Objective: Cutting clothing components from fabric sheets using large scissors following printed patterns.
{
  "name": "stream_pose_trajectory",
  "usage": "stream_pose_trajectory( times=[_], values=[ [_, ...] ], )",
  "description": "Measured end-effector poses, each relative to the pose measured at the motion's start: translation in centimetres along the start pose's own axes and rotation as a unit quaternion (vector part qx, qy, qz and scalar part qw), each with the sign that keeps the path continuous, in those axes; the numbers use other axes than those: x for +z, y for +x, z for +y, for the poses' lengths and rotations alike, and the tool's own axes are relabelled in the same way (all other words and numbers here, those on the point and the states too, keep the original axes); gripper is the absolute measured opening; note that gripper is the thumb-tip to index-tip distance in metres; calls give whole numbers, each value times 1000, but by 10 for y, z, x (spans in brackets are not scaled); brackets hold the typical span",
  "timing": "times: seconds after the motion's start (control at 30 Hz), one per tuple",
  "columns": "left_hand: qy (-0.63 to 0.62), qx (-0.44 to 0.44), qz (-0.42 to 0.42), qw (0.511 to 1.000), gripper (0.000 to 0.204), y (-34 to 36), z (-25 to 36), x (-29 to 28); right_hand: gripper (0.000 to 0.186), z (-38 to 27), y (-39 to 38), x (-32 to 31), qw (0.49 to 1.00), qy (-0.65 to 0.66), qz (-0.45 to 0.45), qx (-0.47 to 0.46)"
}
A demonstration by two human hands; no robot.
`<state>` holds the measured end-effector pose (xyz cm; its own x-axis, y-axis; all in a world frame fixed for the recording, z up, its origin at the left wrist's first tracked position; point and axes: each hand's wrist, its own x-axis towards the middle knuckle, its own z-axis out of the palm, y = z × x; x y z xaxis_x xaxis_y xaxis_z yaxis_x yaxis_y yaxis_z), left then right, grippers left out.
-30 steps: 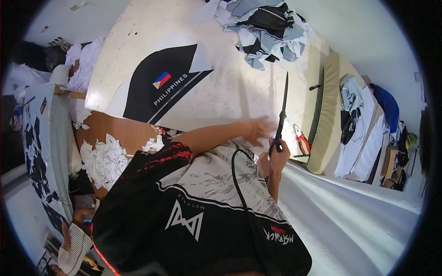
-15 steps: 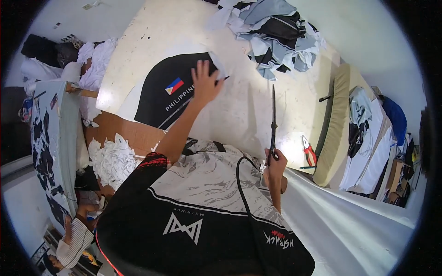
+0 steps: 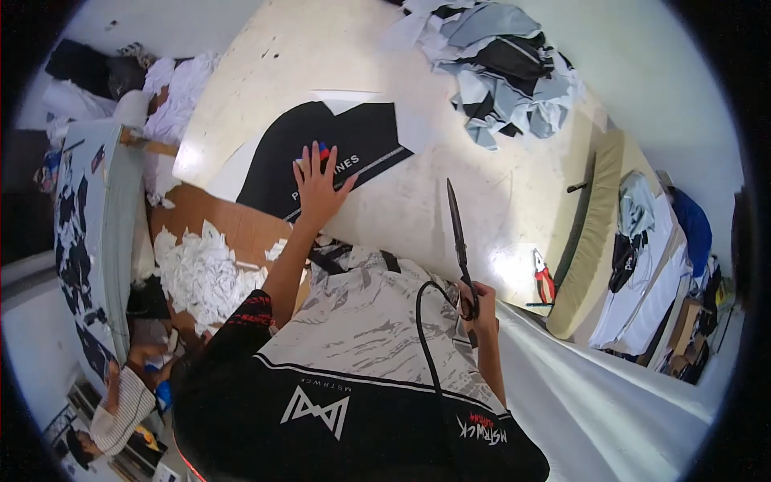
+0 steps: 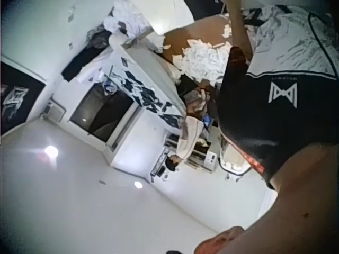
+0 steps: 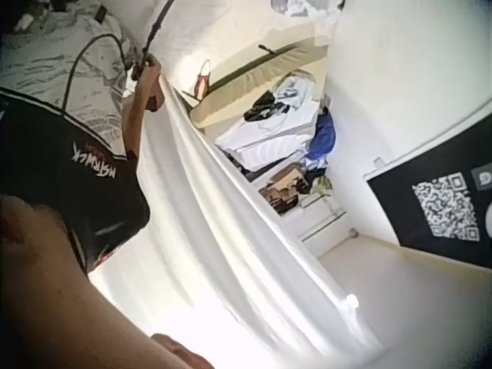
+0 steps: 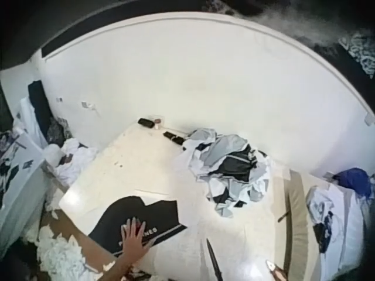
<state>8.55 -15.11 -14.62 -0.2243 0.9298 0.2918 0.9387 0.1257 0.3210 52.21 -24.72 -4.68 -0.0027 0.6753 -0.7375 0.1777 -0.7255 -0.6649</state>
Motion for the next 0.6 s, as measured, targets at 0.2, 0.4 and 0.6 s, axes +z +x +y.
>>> stream_pose_trajectory(
  times=[0.2, 0.4, 0.6],
  values=[
    [-19, 55, -26, 998, 69, -8, 10, -22, 31, 28, 16, -34, 994, -39, -97, 3],
    [-20, 75, -33, 996, 55, 38, 41, 16, 31, 23, 27, -24, 992, -59, -113, 12],
    [-75, 35, -4, 997, 48, 39, 16, -1, 24, 8, 15, -15, 993, -46, -94, 61]
  ],
)
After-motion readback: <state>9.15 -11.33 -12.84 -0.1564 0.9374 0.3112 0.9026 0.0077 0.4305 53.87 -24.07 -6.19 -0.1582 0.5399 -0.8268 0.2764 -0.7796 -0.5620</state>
